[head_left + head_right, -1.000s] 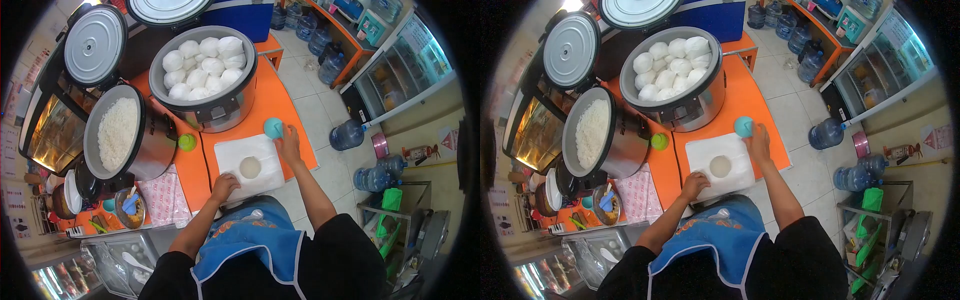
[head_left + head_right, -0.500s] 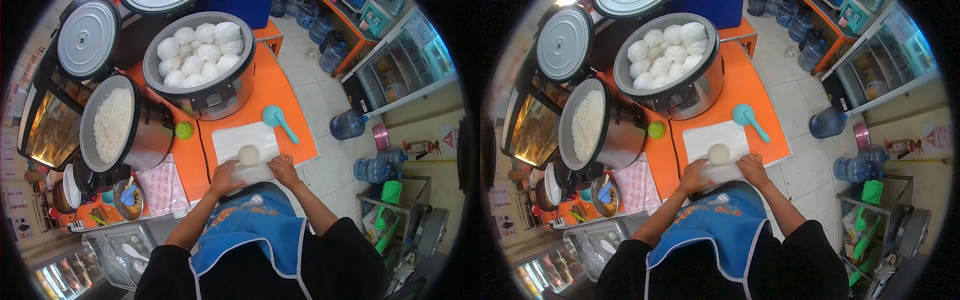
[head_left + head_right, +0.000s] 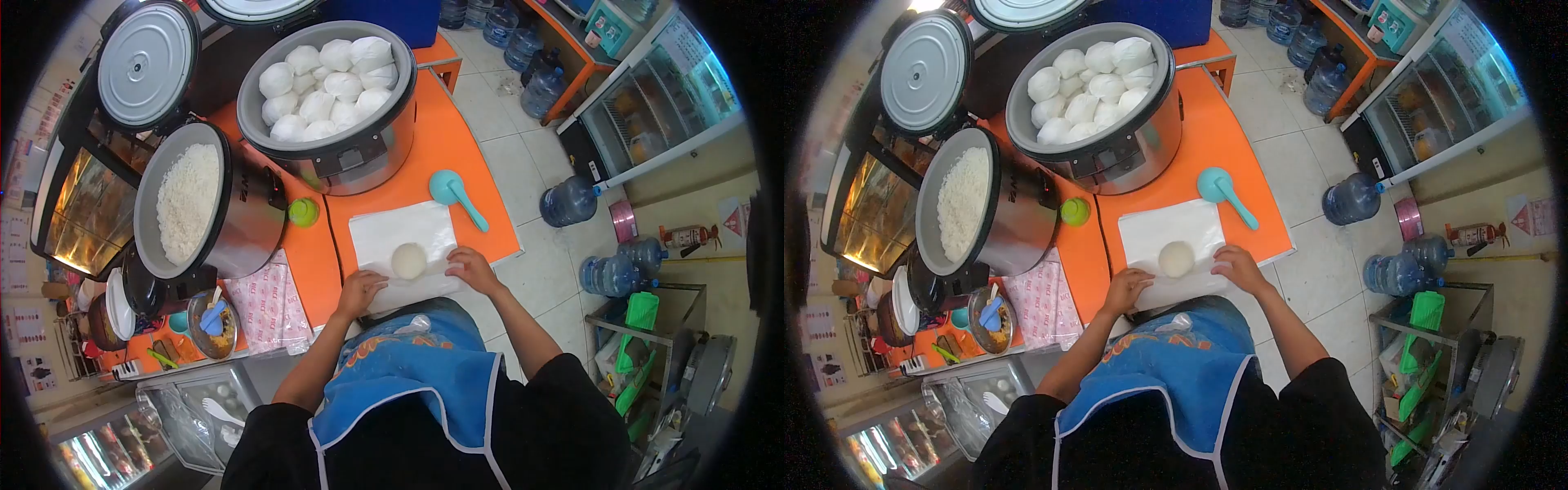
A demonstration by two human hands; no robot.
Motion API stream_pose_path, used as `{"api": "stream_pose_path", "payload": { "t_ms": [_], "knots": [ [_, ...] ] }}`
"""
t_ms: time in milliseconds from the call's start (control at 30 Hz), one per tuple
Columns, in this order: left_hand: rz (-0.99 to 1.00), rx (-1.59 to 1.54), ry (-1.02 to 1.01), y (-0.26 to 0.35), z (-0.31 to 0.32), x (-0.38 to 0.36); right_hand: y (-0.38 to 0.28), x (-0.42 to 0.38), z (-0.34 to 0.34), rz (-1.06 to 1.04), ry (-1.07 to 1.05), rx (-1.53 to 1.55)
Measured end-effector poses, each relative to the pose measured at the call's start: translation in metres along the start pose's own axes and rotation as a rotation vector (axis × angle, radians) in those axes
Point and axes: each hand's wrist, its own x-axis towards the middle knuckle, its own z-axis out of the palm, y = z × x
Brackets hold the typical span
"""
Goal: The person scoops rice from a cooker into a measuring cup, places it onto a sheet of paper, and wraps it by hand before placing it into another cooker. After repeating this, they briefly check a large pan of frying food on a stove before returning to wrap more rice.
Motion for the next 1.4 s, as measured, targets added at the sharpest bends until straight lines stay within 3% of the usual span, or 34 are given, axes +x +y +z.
{"api": "stream_pose_path", "payload": {
  "t_ms": [67, 100, 133, 167, 200, 267, 400, 433, 567, 633, 667, 700, 733, 767, 833, 867, 967, 1033, 1067, 1167, 1400],
  "knots": [
    [-0.062, -0.106, 0.017, -0.006, 0.000, 0.009, 0.003, 0.009, 0.000, 0.303, 0.042, 0.301],
    [-0.123, -0.213, 0.033, -0.011, 0.001, 0.014, 0.007, 0.012, 0.000, 0.301, 0.044, 0.301],
    [-0.121, -0.210, 0.033, -0.017, 0.001, 0.019, 0.011, 0.015, 0.000, 0.432, 0.020, 0.393],
    [-0.270, -0.263, 0.009, -0.023, 0.000, 0.023, 0.015, 0.017, 0.001, 0.563, -0.005, 0.486],
    [-0.419, -0.314, -0.016, -0.025, -0.002, 0.027, 0.019, 0.021, 0.003, 0.561, -0.002, 0.488],
    [-0.427, -0.296, 0.004, -0.030, -0.001, 0.032, 0.027, 0.024, 0.008, 0.660, 0.019, 0.558],
    [-0.510, -0.206, 0.014, -0.032, 0.001, 0.042, 0.027, 0.034, 0.007, 0.695, -0.011, 0.390],
    [-0.504, -0.200, 0.005, -0.030, -0.001, 0.044, 0.028, 0.035, 0.011, 0.620, 0.032, 0.278],
    [-0.200, -0.033, -0.032, -0.051, 0.003, 0.043, 0.036, 0.034, 0.027, 0.466, 0.146, 0.128],
    [-0.118, 0.008, -0.033, -0.053, 0.003, 0.041, 0.054, 0.034, 0.048, 0.586, 0.121, 0.048],
    [-0.278, -0.008, -0.172, -0.049, -0.001, 0.045, 0.052, 0.037, 0.053, 0.582, 0.124, 0.023],
    [-0.212, -0.035, -0.193, -0.028, -0.003, 0.048, 0.061, 0.045, 0.055, 0.594, 0.002, -0.057],
    [-0.222, -0.128, -0.196, -0.032, 0.000, 0.047, 0.057, 0.040, 0.057, 0.601, 0.154, -0.071],
    [-0.202, -0.194, -0.238, -0.040, 0.001, 0.044, 0.047, 0.038, 0.049, 0.633, 0.153, -0.036],
    [-0.309, 0.042, -0.349, -0.020, -0.008, 0.045, 0.036, 0.036, 0.039, 0.709, 0.069, 0.022],
    [-0.268, 0.069, -0.376, -0.030, -0.010, 0.047, 0.025, 0.040, 0.029, 0.736, -0.019, 0.021],
    [-0.253, -0.110, -0.431, -0.062, -0.009, 0.065, 0.024, 0.044, 0.022, 0.790, -0.058, 0.036],
    [-0.323, -0.208, -0.484, -0.053, -0.011, 0.065, 0.027, 0.044, 0.027, 0.789, -0.029, 0.067],
    [-0.316, -0.080, -0.402, -0.037, -0.011, 0.058, 0.029, 0.043, 0.028, 0.783, -0.030, 0.088],
    [-0.410, -0.095, -0.479, -0.035, -0.009, 0.062, 0.025, 0.039, 0.023, 0.800, -0.038, 0.108],
    [-0.355, -0.051, -0.440, -0.028, -0.007, 0.060, 0.027, 0.037, 0.029, 0.794, -0.027, 0.089]
  ]
}}
